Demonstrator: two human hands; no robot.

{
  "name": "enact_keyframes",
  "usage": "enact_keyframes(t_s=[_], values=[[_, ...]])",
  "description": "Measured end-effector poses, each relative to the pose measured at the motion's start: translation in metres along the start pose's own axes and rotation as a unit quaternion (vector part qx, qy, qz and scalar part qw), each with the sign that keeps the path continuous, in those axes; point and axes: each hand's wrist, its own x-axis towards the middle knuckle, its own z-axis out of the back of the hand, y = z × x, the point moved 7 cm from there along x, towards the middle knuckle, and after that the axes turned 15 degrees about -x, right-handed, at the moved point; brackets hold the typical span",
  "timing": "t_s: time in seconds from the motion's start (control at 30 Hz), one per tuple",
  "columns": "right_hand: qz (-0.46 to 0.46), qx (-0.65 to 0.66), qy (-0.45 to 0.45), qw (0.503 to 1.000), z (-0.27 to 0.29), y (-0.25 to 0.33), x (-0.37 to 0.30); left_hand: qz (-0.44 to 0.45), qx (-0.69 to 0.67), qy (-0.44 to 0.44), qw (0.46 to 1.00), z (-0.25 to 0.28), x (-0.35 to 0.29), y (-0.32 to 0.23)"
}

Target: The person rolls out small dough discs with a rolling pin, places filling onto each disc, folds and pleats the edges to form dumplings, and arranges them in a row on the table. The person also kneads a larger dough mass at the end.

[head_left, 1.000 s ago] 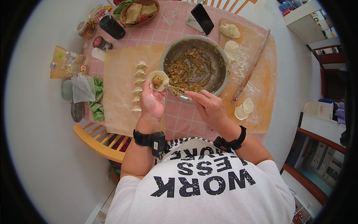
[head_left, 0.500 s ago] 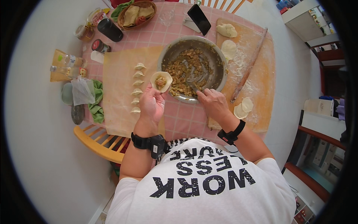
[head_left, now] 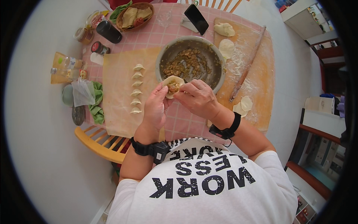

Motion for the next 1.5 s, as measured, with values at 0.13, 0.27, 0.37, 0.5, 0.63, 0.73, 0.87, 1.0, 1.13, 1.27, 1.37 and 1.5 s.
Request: enact_keyframes(t_s=[0.13, 0.27, 0.37, 0.5, 0.63, 0.73, 0.87, 1.0, 1.13, 1.27, 1.37, 1.5], values=[[-0.029, 0.046, -0.06, 0.997, 0.008, 0.0, 0.0, -0.015, 0.063, -0.009, 0.998, -0.004, -0.004, 0.001], [-0.053, 0.092, -0.048, 0.993, 0.007, 0.0, 0.002, -0.02, 0.1, 0.002, 0.995, -0.01, -0.007, 0.002], [-0.114, 0.132, -0.04, 0.984, 0.008, -0.005, 0.001, -0.037, 0.144, 0.007, 0.989, -0.013, -0.011, 0.0], [-0.233, 0.219, -0.034, 0.947, 0.008, -0.017, -0.004, -0.049, 0.188, 0.04, 0.98, -0.021, -0.015, -0.001], [-0.271, 0.238, -0.021, 0.933, 0.007, -0.017, -0.006, -0.059, 0.197, 0.077, 0.976, -0.027, -0.02, -0.001], [-0.271, 0.226, -0.033, 0.935, 0.01, -0.016, -0.006, -0.058, 0.208, 0.097, 0.972, -0.029, -0.022, -0.001], [-0.227, 0.175, -0.041, 0.957, 0.013, -0.012, -0.002, -0.057, 0.222, 0.117, 0.966, -0.031, -0.023, -0.003], [-0.213, 0.143, -0.043, 0.966, 0.013, -0.012, 0.0, -0.076, 0.217, 0.098, 0.968, -0.028, -0.025, -0.007], [-0.239, 0.147, -0.055, 0.958, 0.014, -0.015, 0.0, -0.196, 0.283, 0.083, 0.935, -0.026, -0.031, -0.019], [-0.251, 0.152, -0.029, 0.955, 0.012, -0.014, 0.0, -0.269, 0.312, 0.098, 0.906, -0.026, -0.033, -0.027], [-0.232, 0.151, -0.034, 0.96, 0.013, -0.01, 0.0, -0.263, 0.275, 0.086, 0.921, -0.023, -0.033, -0.029], [-0.276, 0.298, -0.042, 0.913, 0.003, -0.014, -0.004, -0.178, 0.089, 0.071, 0.977, -0.019, -0.032, -0.021]])
